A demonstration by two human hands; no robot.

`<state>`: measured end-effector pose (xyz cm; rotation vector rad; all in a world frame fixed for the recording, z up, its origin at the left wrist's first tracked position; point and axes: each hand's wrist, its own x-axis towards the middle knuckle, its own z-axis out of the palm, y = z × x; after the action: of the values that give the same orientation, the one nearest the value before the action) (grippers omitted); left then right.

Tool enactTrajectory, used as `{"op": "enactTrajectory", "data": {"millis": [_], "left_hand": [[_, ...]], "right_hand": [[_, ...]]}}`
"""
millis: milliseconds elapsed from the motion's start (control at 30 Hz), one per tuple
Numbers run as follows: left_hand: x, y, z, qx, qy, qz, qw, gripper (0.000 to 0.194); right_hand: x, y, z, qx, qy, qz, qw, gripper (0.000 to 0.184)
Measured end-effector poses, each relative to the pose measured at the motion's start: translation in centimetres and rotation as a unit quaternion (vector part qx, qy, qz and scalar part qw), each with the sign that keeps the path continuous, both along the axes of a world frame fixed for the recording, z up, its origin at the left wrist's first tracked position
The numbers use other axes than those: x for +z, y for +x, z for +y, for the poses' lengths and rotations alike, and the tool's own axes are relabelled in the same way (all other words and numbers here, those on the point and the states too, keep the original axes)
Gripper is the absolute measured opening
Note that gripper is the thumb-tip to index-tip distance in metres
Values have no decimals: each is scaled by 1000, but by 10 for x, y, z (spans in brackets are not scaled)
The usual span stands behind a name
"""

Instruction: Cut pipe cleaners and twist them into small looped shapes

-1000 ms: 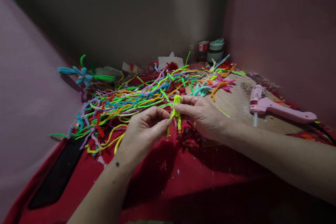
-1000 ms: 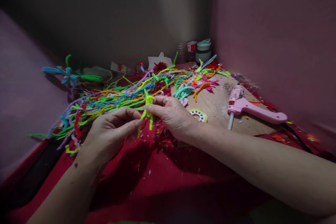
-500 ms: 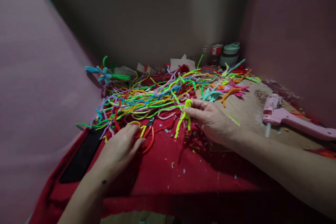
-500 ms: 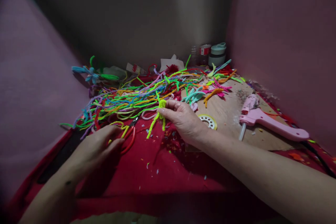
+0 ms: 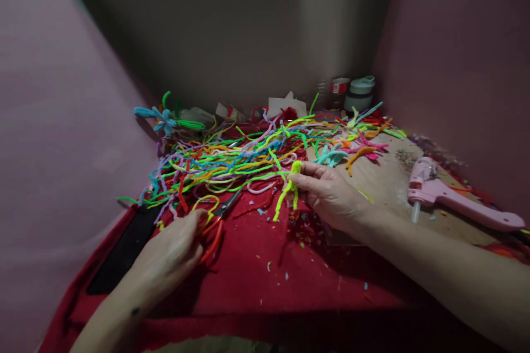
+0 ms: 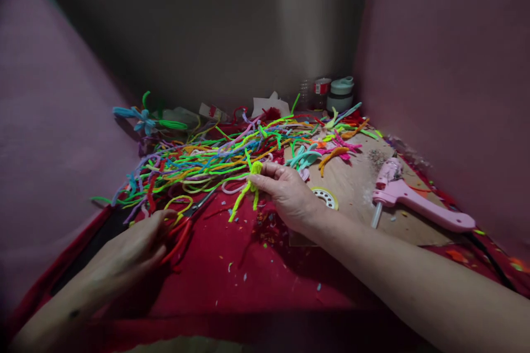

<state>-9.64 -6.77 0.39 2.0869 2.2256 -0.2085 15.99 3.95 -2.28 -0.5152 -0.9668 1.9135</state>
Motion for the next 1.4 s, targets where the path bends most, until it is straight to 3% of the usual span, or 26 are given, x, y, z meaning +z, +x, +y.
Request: {"op": "enactTrajectory", "data": {"millis": [100,200,333,433,600,733,1400], "left_hand": [[-6,-9,-12,20,43,-68,997,40],[-9,1,-21,12,86,-132,987,39],[-9,33,-21,-120,193,-123,966,33],[-12,53,-14,-187,218,-105,952,33],[-26,58,-6,-199,197,-122,952,38],[-33,54,-6,-195,190,-129,954,41],[-24,57,-11,-221,148,-63,962,45]], "right_hand": [[1,0,-1,13,-5,13,1000,18],[1,2,-4,34,-7,24,999,16],[-1,4,-6,87,2,26,996,15],[-1,4,-7,119,-7,36,992,16],[-1,6,-8,182,-19,54,982,16],[0,6,-9,190,-31,62,979,17],[-3,4,-12,198,-55,23,978,22]]}}
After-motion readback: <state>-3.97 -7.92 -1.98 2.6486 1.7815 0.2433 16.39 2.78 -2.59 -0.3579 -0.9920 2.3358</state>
